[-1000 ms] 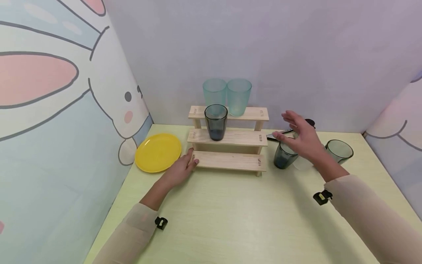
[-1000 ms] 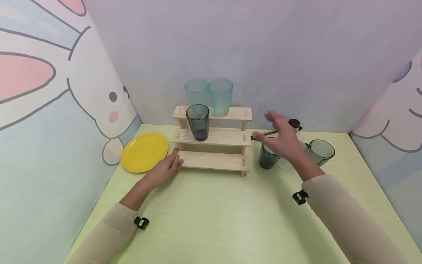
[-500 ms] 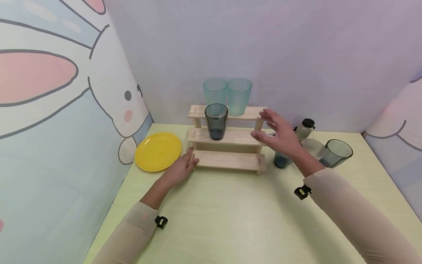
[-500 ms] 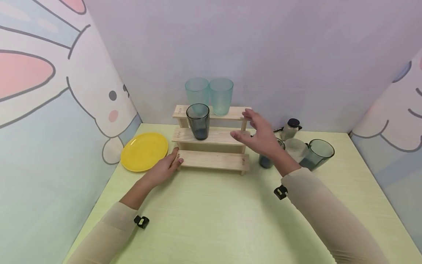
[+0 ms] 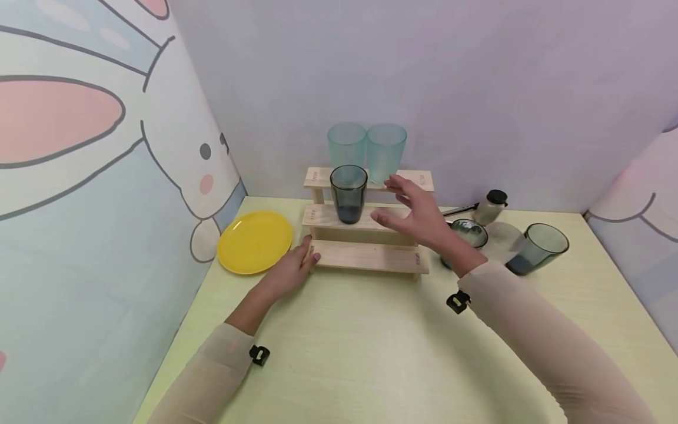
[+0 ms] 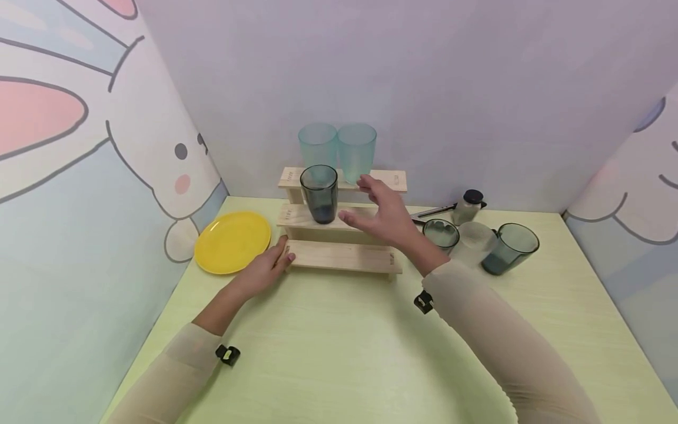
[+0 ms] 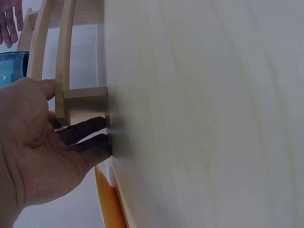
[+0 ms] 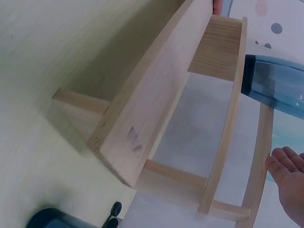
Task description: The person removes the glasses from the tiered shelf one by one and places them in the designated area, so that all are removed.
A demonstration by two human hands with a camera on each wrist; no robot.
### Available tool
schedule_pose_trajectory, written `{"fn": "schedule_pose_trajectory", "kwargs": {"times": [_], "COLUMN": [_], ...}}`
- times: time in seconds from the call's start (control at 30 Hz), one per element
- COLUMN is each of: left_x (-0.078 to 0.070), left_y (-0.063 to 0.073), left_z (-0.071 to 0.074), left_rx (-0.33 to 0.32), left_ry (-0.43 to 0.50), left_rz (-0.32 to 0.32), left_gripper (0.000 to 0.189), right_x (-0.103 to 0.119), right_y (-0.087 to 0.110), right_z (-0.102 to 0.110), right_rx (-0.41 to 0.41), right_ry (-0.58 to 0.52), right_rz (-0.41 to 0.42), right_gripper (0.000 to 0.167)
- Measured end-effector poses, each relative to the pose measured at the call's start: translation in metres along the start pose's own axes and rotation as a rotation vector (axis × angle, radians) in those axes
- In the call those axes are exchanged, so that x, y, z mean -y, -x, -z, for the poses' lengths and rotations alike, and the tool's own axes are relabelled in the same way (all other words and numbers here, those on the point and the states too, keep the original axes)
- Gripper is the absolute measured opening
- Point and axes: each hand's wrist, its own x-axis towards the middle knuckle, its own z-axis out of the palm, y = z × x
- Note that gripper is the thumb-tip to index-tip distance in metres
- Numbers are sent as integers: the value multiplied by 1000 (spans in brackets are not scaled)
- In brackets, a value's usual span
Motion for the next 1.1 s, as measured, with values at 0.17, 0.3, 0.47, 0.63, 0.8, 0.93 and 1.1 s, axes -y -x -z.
{"fn": "schedule_pose_trajectory", "kwargs": {"times": [0.17, 0.3, 0.47, 0.63, 0.8, 0.93, 1.1], "left_x": [1, 2, 2, 0, 1, 2, 3], "left_y": [-1, -2, -2, -1, -1, -1, -2], "left_z": [0, -1, -1, 0, 0, 0, -1], "left_rx": [4, 6, 8, 9, 4, 3, 4], "left_ry": [6, -2, -7, -8, -2, -6, -9], "left_rz": [-9, -12, 0, 12, 5, -2, 4], "left_gripper": [83, 84, 84, 83, 83, 83, 82], "right_x": [5, 8, 14, 22, 27, 31, 38], "right_y": [-9, -16, -25, -32, -38, -41, -43], "right_z": [-15, -28, -42, -53, -62, -68, -74], "right_rx": [10, -4, -52, -117, -170, -199, -234], "right_ry": [-42, -63, -58, -49, -15, 30, 55], "right_rz": [25, 42, 74, 64, 34, -21, -99], "right_gripper": [96, 94, 90, 92, 87, 88, 100]}}
